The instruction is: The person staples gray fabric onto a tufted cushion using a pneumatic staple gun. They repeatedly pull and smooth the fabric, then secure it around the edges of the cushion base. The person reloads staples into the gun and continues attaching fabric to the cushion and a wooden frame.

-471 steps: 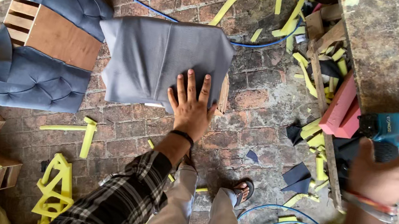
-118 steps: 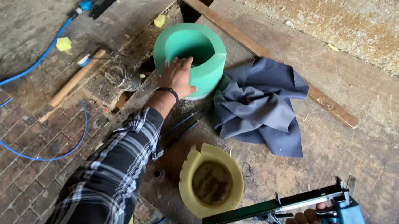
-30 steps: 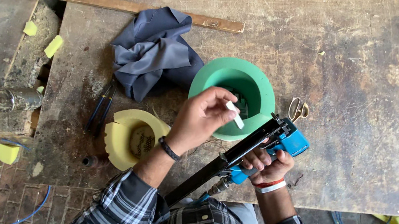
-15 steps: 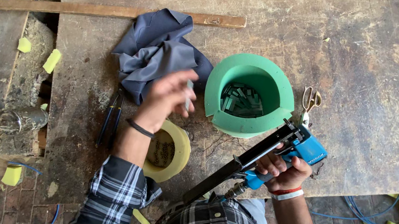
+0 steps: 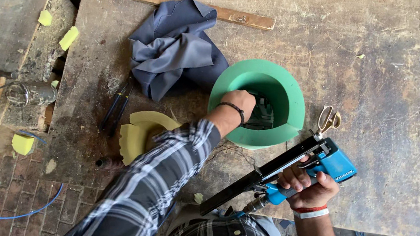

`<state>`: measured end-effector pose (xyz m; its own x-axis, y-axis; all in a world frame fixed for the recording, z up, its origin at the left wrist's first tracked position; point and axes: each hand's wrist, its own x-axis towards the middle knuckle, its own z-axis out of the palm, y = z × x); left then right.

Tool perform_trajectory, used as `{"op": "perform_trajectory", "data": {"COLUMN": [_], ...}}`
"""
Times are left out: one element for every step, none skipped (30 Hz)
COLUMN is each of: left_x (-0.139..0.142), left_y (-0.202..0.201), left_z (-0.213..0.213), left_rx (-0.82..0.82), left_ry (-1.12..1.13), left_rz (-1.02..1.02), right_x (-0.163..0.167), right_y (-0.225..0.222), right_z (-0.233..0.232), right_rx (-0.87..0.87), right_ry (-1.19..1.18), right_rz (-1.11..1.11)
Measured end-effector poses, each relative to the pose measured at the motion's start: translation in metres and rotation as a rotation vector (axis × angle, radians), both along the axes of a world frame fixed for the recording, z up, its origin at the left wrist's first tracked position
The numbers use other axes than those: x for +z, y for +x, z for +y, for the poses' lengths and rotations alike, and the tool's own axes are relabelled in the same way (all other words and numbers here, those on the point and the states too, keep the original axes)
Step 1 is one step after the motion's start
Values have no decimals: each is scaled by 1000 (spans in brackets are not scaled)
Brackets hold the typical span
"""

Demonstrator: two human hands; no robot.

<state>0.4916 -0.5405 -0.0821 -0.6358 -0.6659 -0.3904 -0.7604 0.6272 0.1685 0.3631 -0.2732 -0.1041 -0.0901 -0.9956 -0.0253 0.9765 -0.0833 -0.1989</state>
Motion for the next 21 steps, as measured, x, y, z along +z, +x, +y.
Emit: {"op": "perform_trajectory", "data": {"left_x": [-11, -21, -30, -37, -42, -47, -50, -51, -51, -49, -47, -44, -39, -33, -26, -18, -9, 2, 12, 22, 31], "left_y": [-10, -19, -24, -27, -31, -33, -33, -32, -32, -31, -30, -30, -29, -29, -28, -25, -22, -18, -13, -7, -2], "left_z": [-4, -8, -10, -12, -12, -11, -9, -8, -7, -7, -9, -10, -11, -11, -11, -10, -8, -4, 0, 7, 16], "left_rx": [8, 17, 54, 90, 128, 155, 182, 208, 258, 310, 359, 373, 390, 403, 391, 380, 368, 406, 441, 475, 516], "left_ry": [-5, -9, -16, -21, -27, -60, -95, -130, -140, -154, -171, -177, -182, -187, -155, -123, -91, -18, 55, 129, 222], "left_rz": [-59, -117, -146, -172, -197, -198, -200, -205, -144, -81, -18, 8, 34, 61, 66, 70, 73, 159, 243, 327, 490], "right_x": [-2, -4, -6, -8, -10, -11, -12, -13, -14, -14, -15, -15, -15, -14, -14, -13, -12, -11, -10, -9, -8], "right_y": [-8, -16, -23, -30, -39, -47, -56, -65, -72, -80, -87, -93, -99, -103, -107, -110, -112, -114, -115, -116, -116], "right_z": [2, 4, 6, 7, 9, 11, 13, 14, 16, 15, 15, 14, 13, 13, 12, 12, 12, 11, 10, 10, 8], "right_rx": [13, 26, 30, 33, 38, 36, 32, 28, 44, 62, 77, 82, 89, 93, 91, 89, 88, 101, 112, 123, 133], "right_ry": [-5, -10, -14, -17, -20, -12, -6, 1, 2, -1, -5, -10, -14, -17, -22, -27, -31, -41, -50, -58, -60], "right_rz": [-6, -11, -21, -27, -32, -21, -11, -3, -18, -32, -46, -42, -39, -34, -20, -7, 6, 1, -4, -11, -15]}}
